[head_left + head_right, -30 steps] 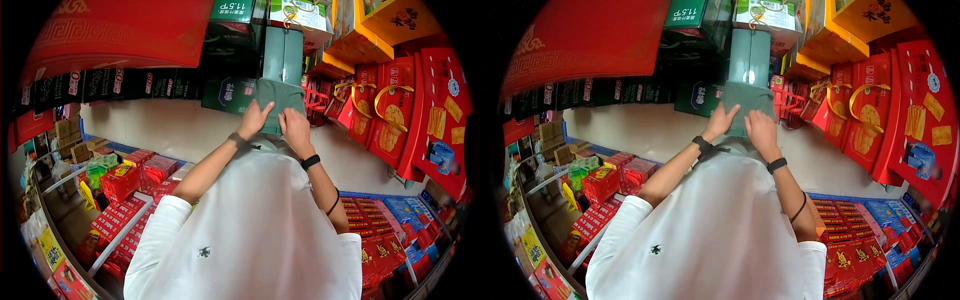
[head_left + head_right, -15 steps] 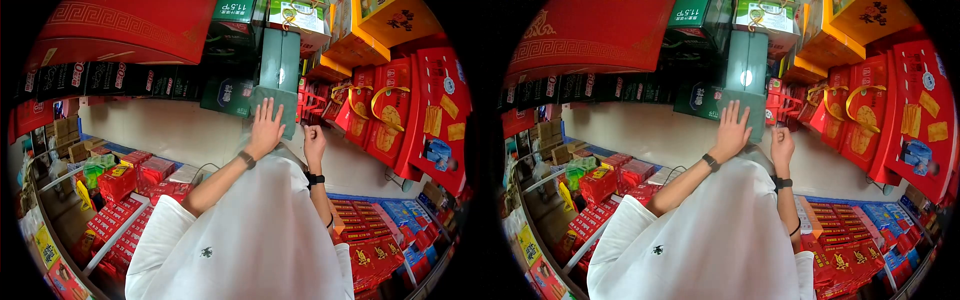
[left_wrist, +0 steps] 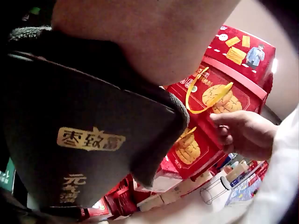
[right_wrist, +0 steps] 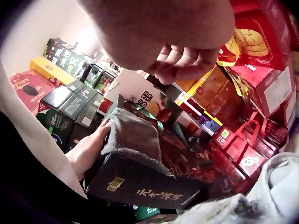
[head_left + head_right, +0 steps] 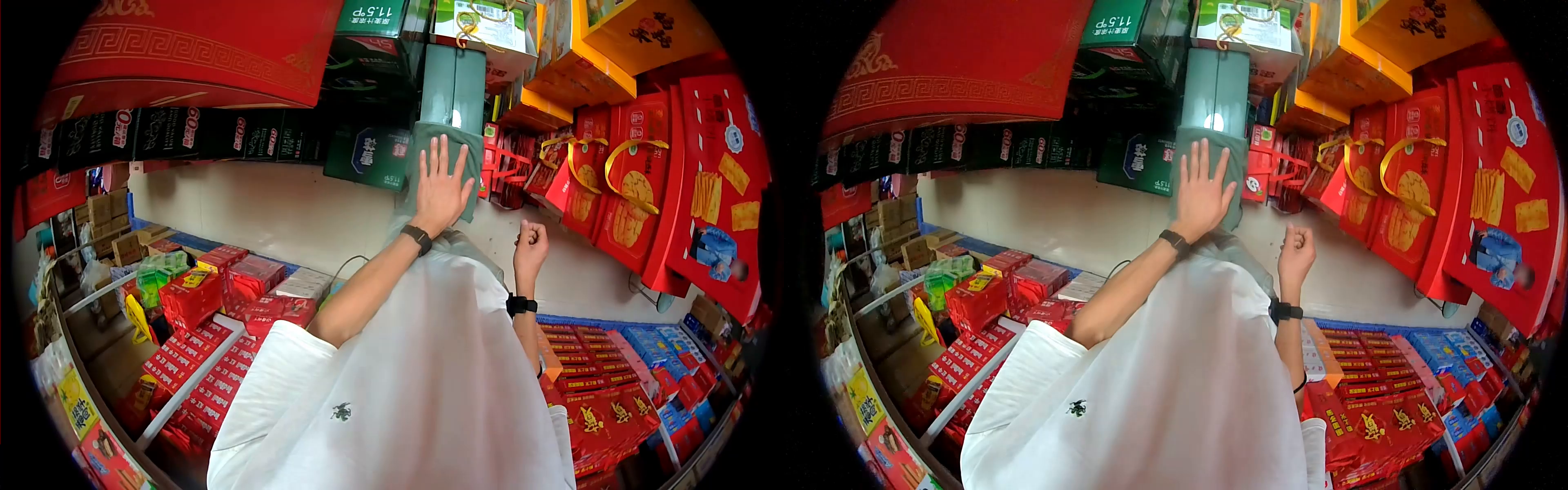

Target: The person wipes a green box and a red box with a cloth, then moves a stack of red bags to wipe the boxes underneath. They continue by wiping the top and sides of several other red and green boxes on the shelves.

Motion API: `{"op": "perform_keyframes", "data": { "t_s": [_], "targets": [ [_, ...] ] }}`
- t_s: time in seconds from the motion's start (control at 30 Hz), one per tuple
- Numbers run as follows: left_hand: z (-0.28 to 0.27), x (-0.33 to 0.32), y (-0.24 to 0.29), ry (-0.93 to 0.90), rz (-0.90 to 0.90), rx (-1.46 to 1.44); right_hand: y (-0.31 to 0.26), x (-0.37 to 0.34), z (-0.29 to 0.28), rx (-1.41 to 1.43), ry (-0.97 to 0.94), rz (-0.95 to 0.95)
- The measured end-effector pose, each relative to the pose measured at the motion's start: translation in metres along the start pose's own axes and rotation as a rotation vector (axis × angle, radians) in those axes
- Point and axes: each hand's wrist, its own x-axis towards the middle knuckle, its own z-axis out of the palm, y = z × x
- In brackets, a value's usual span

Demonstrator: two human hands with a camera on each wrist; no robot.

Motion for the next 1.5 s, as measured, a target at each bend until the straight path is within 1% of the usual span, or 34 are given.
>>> {"op": "perform_keyframes", "data": {
  "t_s": [0.07, 0.17, 0.43, 0.63, 0.73, 0.83, 0.93, 1.03, 1.13, 1.27, 1.5],
  "targets": [
    [0.000, 0.010, -0.001, 0.010, -0.004, -0.008, 0.012, 0.004, -0.002, 0.053, -0.020, 0.019],
    [0.003, 0.023, -0.002, 0.030, -0.012, 0.001, 0.011, 0.006, -0.002, -0.002, -0.016, -0.016],
    [0.011, 0.050, -0.004, 0.058, -0.034, 0.053, 0.008, 0.008, -0.001, 0.009, -0.042, -0.006],
    [0.015, 0.075, -0.006, 0.148, -0.003, 0.081, 0.006, 0.013, -0.002, -0.013, -0.033, 0.000],
    [0.016, 0.085, -0.007, 0.085, -0.033, 0.104, 0.005, 0.018, -0.002, -0.013, -0.033, 0.018],
    [0.015, 0.091, -0.007, 0.077, -0.041, 0.109, 0.006, 0.021, -0.002, -0.013, -0.028, 0.022],
    [0.015, 0.095, -0.007, 0.075, -0.040, 0.122, 0.003, 0.022, 0.000, -0.005, -0.030, 0.024],
    [0.014, 0.101, -0.008, 0.140, -0.016, 0.075, 0.003, 0.026, 0.002, -0.022, -0.042, 0.034],
    [0.016, 0.107, -0.009, 0.152, -0.016, 0.071, 0.003, 0.028, 0.003, -0.024, -0.050, 0.023],
    [0.016, 0.117, -0.009, 0.151, -0.019, 0.076, 0.002, 0.031, 0.005, -0.058, -0.043, 0.030],
    [0.018, 0.132, -0.012, 0.104, -0.045, 0.119, 0.003, 0.034, 0.005, 0.008, -0.031, 0.044]
  ]
}}
